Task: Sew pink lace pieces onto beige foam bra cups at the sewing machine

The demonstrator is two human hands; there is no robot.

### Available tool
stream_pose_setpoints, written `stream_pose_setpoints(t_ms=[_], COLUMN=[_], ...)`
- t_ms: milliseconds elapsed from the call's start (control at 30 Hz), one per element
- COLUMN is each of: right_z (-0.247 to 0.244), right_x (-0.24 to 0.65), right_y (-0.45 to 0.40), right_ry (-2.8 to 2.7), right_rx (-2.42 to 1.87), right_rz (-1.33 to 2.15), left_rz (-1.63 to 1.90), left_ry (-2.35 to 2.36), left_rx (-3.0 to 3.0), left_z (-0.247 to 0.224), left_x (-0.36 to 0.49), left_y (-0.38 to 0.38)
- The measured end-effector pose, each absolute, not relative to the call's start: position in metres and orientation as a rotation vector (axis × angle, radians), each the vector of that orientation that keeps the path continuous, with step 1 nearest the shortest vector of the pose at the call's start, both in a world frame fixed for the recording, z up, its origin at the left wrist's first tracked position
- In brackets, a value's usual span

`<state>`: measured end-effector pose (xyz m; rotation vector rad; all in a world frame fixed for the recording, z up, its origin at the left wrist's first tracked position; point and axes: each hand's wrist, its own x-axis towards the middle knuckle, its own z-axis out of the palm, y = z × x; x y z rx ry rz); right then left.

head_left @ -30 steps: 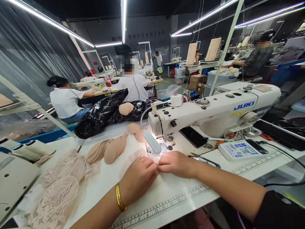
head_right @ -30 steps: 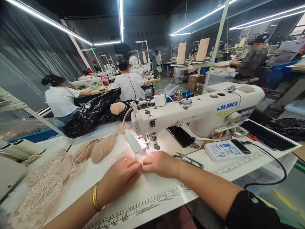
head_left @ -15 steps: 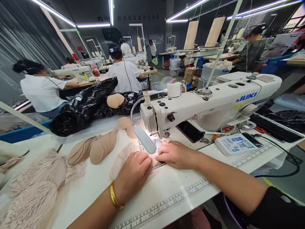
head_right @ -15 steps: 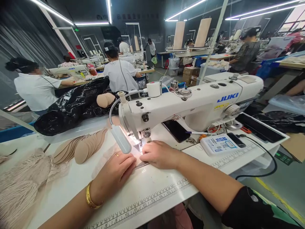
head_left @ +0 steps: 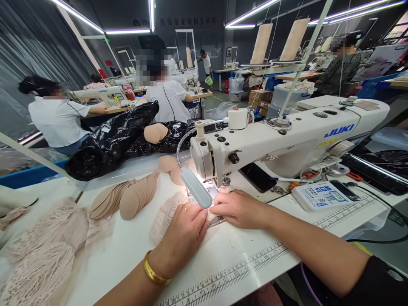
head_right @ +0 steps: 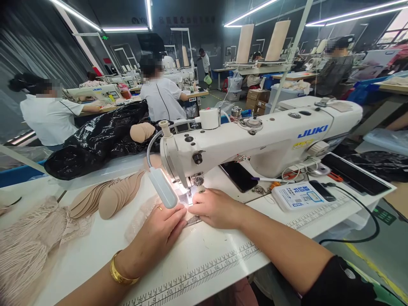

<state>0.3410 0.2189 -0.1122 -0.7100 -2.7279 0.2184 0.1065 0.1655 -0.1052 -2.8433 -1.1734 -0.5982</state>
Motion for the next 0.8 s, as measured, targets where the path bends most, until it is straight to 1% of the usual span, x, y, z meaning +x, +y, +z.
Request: stream_pose_setpoints(t_ms=[167, 267, 533, 800], right_z=[-0.112, -0.112, -0.111, -0.112], right_x=[0.340, 0.338, 0.334, 0.331], right_y=[0.218, 0.218, 0.220, 0.219], right_ry=[-2.740, -2.739, -2.645, -2.599], right_rx=[-0.741, -0.755, -0.867, -0.997], right_rz=[0.205, 0.215, 0.284, 0.313], left_rz=[-0.657, -0.633, -0.614, -0.607], left_ry=[-1.180, -1.176, -0.972, -0.998], left_rx=[-2.849, -2.896, -2.969, -3.061], left_z=[-0.108, -0.108, -0.098, -0.089], left_x=[0.106, 0.102, 0.092, 0.094], left_y=[0.168, 0.176, 0.207, 0.219])
